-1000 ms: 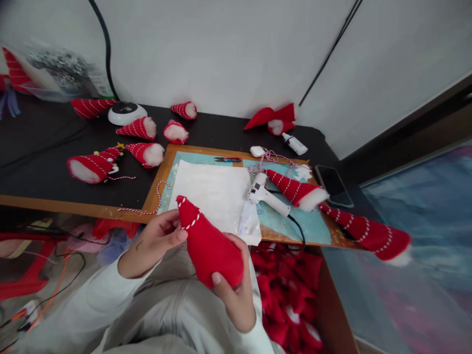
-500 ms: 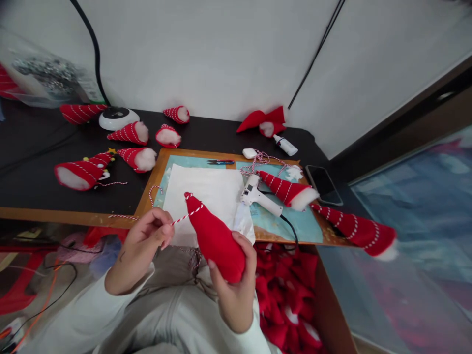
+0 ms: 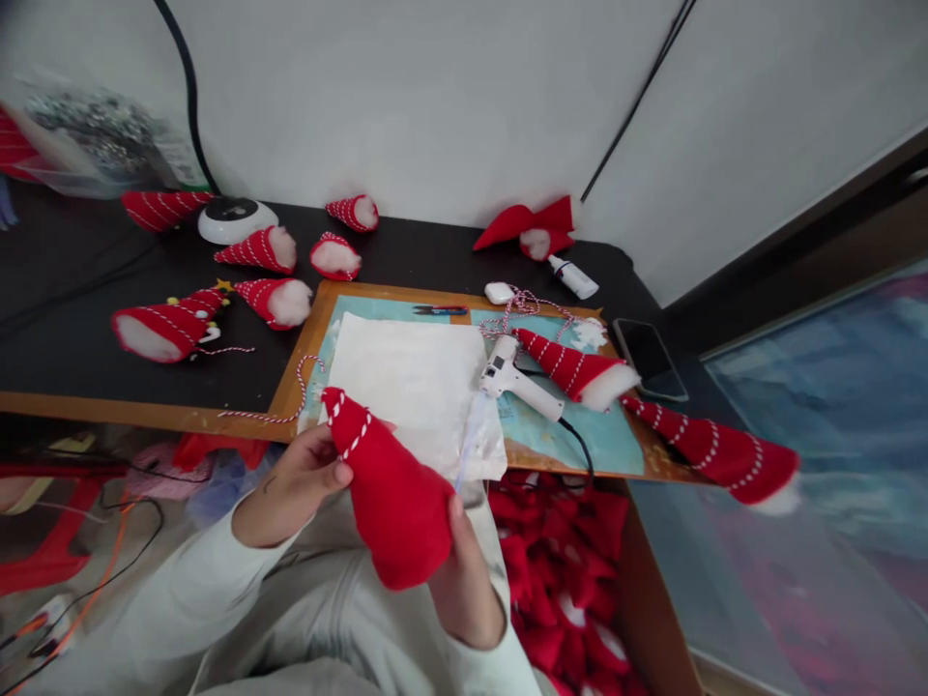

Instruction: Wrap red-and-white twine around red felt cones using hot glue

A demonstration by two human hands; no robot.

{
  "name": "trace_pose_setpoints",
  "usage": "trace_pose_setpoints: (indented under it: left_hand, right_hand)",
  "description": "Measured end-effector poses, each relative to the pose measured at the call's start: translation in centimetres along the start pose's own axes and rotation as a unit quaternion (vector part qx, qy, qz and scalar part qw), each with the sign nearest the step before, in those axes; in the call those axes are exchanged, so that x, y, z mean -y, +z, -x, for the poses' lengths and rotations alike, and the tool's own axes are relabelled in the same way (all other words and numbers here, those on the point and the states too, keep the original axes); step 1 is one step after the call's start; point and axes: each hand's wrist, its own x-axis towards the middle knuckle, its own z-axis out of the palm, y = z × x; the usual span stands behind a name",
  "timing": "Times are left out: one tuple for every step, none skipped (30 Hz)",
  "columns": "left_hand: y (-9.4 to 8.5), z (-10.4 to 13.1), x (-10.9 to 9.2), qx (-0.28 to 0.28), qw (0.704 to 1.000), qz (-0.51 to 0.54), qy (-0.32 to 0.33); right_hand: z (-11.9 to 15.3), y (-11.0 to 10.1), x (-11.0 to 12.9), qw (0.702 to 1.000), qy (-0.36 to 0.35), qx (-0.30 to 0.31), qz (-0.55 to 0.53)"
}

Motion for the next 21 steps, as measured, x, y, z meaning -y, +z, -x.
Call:
trace_pose_setpoints:
  left_hand:
    - [0.0, -0.1, 0.1, -0.013, 1.000, 0.004, 0.004]
    - [0.0, -0.1, 0.3, -0.027, 1.000, 0.008, 0.009]
    - [0.0, -0.2, 0.4, -0.040, 0.999, 0.011, 0.014]
    - [0.0, -0.2, 0.6, -0.048, 0.999, 0.013, 0.018]
    - [0.0, -0.3, 0.7, -0.052, 0.998, 0.013, 0.021]
    - [0.1, -0.3, 0.8, -0.054, 0.998, 0.013, 0.024]
    - [0.2, -0.3, 0.9, -0.053, 0.998, 0.013, 0.026]
    - [0.2, -0.3, 0.9, -0.050, 0.998, 0.014, 0.027]
    - [0.3, -0.3, 0.8, -0.046, 0.998, 0.014, 0.027]
    - [0.4, -0.3, 0.6, -0.040, 0.999, 0.014, 0.025]
    - [0.4, -0.3, 0.5, -0.035, 0.999, 0.015, 0.023]
    - [0.4, -0.3, 0.3, -0.030, 0.999, 0.015, 0.022]
    - [0.4, -0.3, 0.1, -0.027, 0.999, 0.016, 0.021]
    - [0.3, -0.3, -0.1, -0.022, 0.999, 0.017, 0.019]
    - [0.3, -0.3, -0.3, -0.016, 1.000, 0.017, 0.015]
    - [0.2, -0.4, -0.5, -0.007, 1.000, 0.017, 0.010]
    - [0.1, -0.4, -0.6, 0.005, 1.000, 0.015, 0.004]
    - [0.1, -0.4, -0.8, 0.017, 1.000, 0.013, -0.004]
    - [0.0, -0.4, -0.9, 0.029, 0.999, 0.011, -0.013]
    - [0.0, -0.4, -1.0, 0.039, 0.999, 0.007, -0.024]
    - [0.0, -0.4, -1.1, 0.049, 0.998, 0.004, -0.033]
  right_hand:
    - [0.0, 0.2, 0.4, 0.999, -0.023, -0.015, -0.019]
    - [0.0, 0.3, 0.8, 0.998, -0.057, -0.024, -0.033]
    - [0.0, 0.4, 1.2, 0.995, -0.097, -0.021, -0.028]
    - [0.1, 0.5, 1.6, 0.989, -0.147, -0.017, 0.004]
    - [0.1, 0.5, 2.0, 0.981, -0.189, -0.008, 0.051]
    - [0.2, 0.5, 2.2, 0.972, -0.215, 0.003, 0.097]
    - [0.2, 0.5, 2.4, 0.966, -0.219, 0.011, 0.135]
    - [0.2, 0.5, 2.5, 0.965, -0.209, 0.003, 0.159]
    - [0.2, 0.5, 2.5, 0.966, -0.192, -0.013, 0.171]
    - [0.2, 0.5, 2.5, 0.969, -0.174, -0.028, 0.172]
    - [0.2, 0.4, 2.5, 0.974, -0.156, -0.040, 0.162]
    - [0.1, 0.4, 2.5, 0.980, -0.137, -0.044, 0.139]
    - [0.1, 0.3, 2.5, 0.987, -0.115, -0.039, 0.106]
    - [0.0, 0.2, 2.5, 0.993, -0.090, -0.027, 0.065]
    - [0.0, 0.2, 2.5, 0.998, -0.062, -0.010, 0.021]
    - [-0.1, 0.2, 2.4, 0.999, -0.034, 0.007, -0.023]
    - [-0.1, 0.2, 2.2, 0.998, -0.008, 0.020, -0.061]
    - [-0.2, 0.2, 2.0, 0.995, 0.011, 0.028, -0.090]
    - [-0.3, 0.2, 1.6, 0.993, 0.027, 0.031, -0.107]
    - [-0.4, 0.3, 1.3, 0.992, 0.038, 0.029, -0.113]
    - [-0.5, 0.4, 0.9, 0.993, 0.041, 0.027, -0.107]
